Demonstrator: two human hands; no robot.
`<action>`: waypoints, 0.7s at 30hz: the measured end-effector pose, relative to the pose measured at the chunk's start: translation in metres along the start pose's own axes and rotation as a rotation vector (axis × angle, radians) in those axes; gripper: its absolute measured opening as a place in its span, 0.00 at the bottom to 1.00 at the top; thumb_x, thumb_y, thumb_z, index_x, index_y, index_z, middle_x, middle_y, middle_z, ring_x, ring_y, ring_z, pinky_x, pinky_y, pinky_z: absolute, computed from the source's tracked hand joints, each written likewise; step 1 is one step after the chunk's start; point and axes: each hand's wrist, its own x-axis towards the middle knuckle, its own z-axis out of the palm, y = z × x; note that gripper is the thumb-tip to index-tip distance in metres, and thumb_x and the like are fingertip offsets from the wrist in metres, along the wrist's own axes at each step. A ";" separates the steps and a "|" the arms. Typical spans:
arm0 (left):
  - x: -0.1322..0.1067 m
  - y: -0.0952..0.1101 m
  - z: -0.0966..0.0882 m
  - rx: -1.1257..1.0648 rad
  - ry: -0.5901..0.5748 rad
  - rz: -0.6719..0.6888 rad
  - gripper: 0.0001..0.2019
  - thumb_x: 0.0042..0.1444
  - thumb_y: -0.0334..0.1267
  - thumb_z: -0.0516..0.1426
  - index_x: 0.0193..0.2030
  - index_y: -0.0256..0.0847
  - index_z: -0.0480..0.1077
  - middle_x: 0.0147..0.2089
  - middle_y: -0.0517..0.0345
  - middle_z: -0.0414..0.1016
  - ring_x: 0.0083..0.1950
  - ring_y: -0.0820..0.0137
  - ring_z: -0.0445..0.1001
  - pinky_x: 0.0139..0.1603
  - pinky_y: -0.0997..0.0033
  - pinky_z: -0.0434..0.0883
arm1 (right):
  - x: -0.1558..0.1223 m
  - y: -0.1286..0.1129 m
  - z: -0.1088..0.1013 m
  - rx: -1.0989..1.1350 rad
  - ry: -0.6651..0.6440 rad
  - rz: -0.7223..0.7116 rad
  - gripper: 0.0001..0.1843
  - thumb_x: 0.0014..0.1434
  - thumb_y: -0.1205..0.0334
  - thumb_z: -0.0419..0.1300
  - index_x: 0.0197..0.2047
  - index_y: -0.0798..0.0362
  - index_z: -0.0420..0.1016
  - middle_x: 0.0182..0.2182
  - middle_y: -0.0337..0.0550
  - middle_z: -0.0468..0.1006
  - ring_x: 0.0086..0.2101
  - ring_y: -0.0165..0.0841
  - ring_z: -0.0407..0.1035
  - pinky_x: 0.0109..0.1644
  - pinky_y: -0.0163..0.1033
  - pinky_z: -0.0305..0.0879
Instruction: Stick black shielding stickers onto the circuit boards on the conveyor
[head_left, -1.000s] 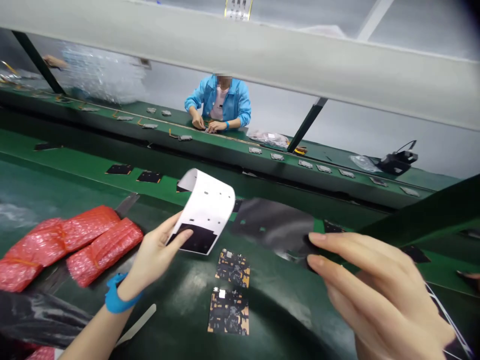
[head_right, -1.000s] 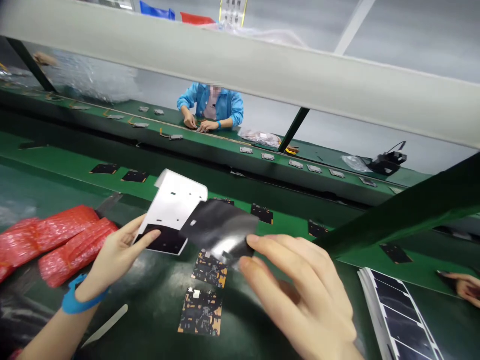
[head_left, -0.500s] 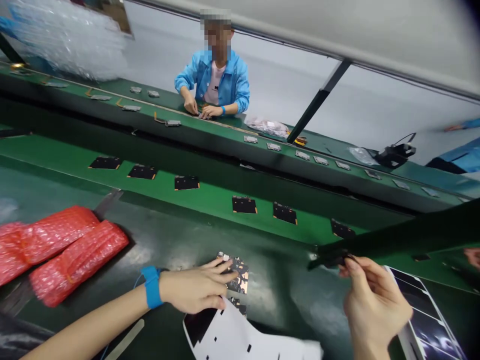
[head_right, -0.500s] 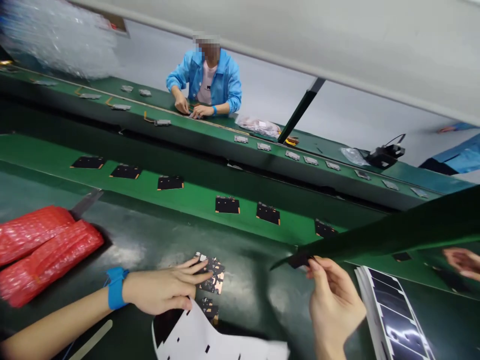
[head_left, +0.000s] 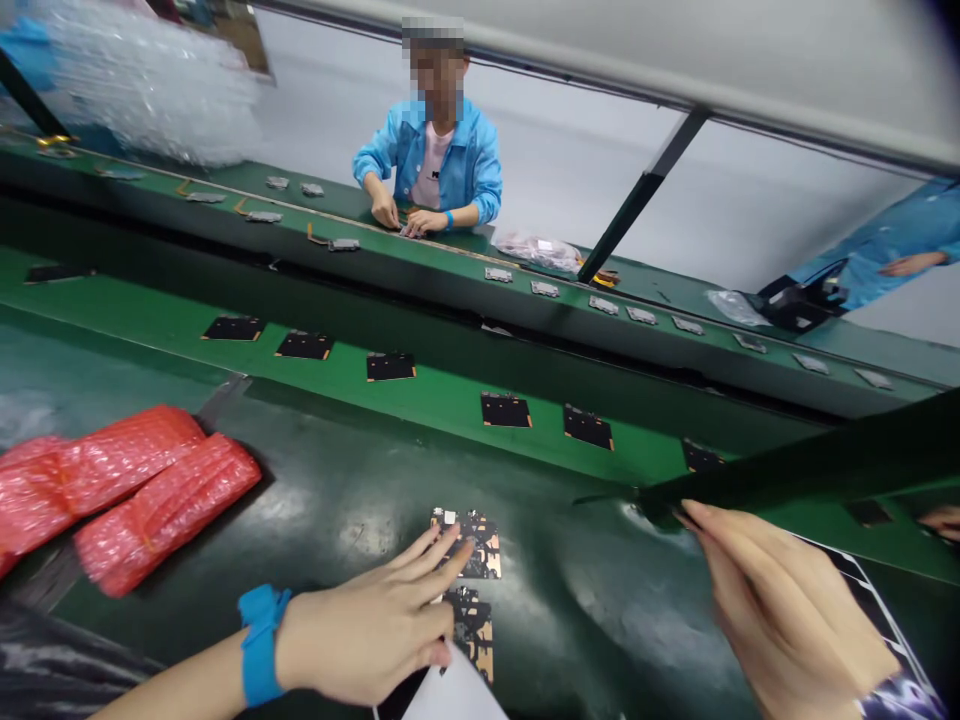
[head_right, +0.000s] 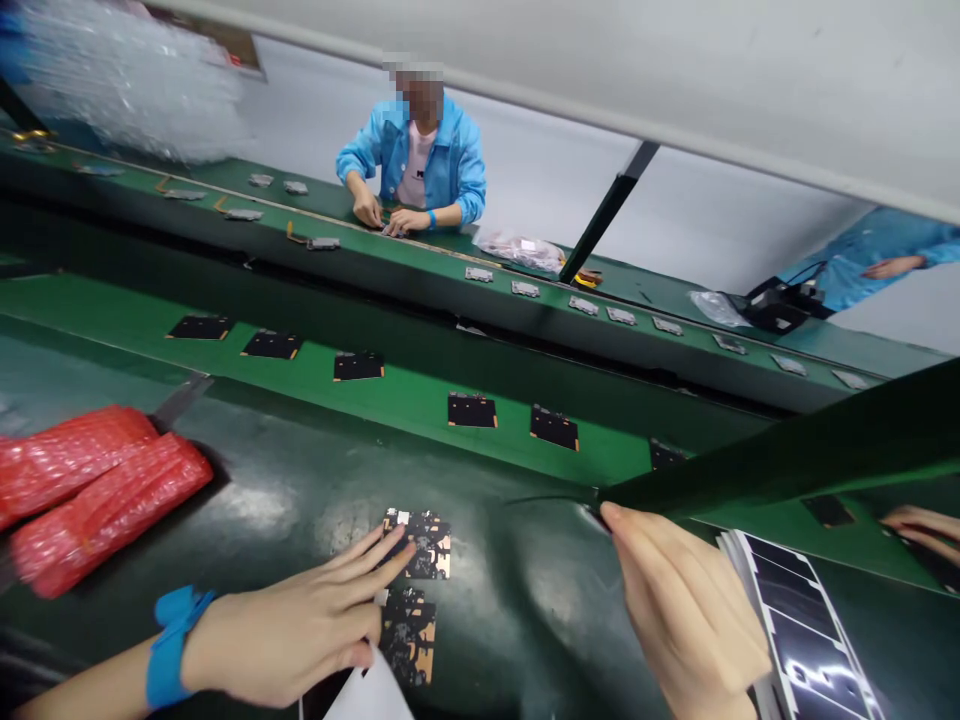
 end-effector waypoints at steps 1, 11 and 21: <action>-0.006 0.002 -0.002 -0.009 0.020 0.013 0.07 0.63 0.34 0.56 0.41 0.35 0.75 0.72 0.41 0.46 0.73 0.46 0.38 0.73 0.41 0.49 | 0.003 -0.005 -0.003 0.023 -0.010 -0.038 0.15 0.58 0.74 0.64 0.44 0.46 0.79 0.37 0.38 0.84 0.35 0.39 0.80 0.40 0.43 0.74; -0.072 -0.093 -0.020 -0.789 0.842 -0.213 0.09 0.56 0.43 0.65 0.39 0.41 0.81 0.40 0.53 0.83 0.39 0.62 0.82 0.38 0.72 0.80 | -0.028 -0.056 0.044 0.476 -0.363 0.810 0.11 0.53 0.53 0.68 0.28 0.51 0.81 0.23 0.43 0.81 0.20 0.34 0.73 0.23 0.35 0.71; -0.039 -0.113 -0.011 -0.946 1.843 -0.246 0.13 0.57 0.38 0.65 0.47 0.33 0.77 0.45 0.50 0.82 0.46 0.65 0.80 0.61 0.60 0.74 | -0.041 -0.052 0.092 0.756 -0.781 1.280 0.24 0.44 0.42 0.72 0.27 0.57 0.80 0.17 0.41 0.73 0.17 0.29 0.61 0.21 0.34 0.59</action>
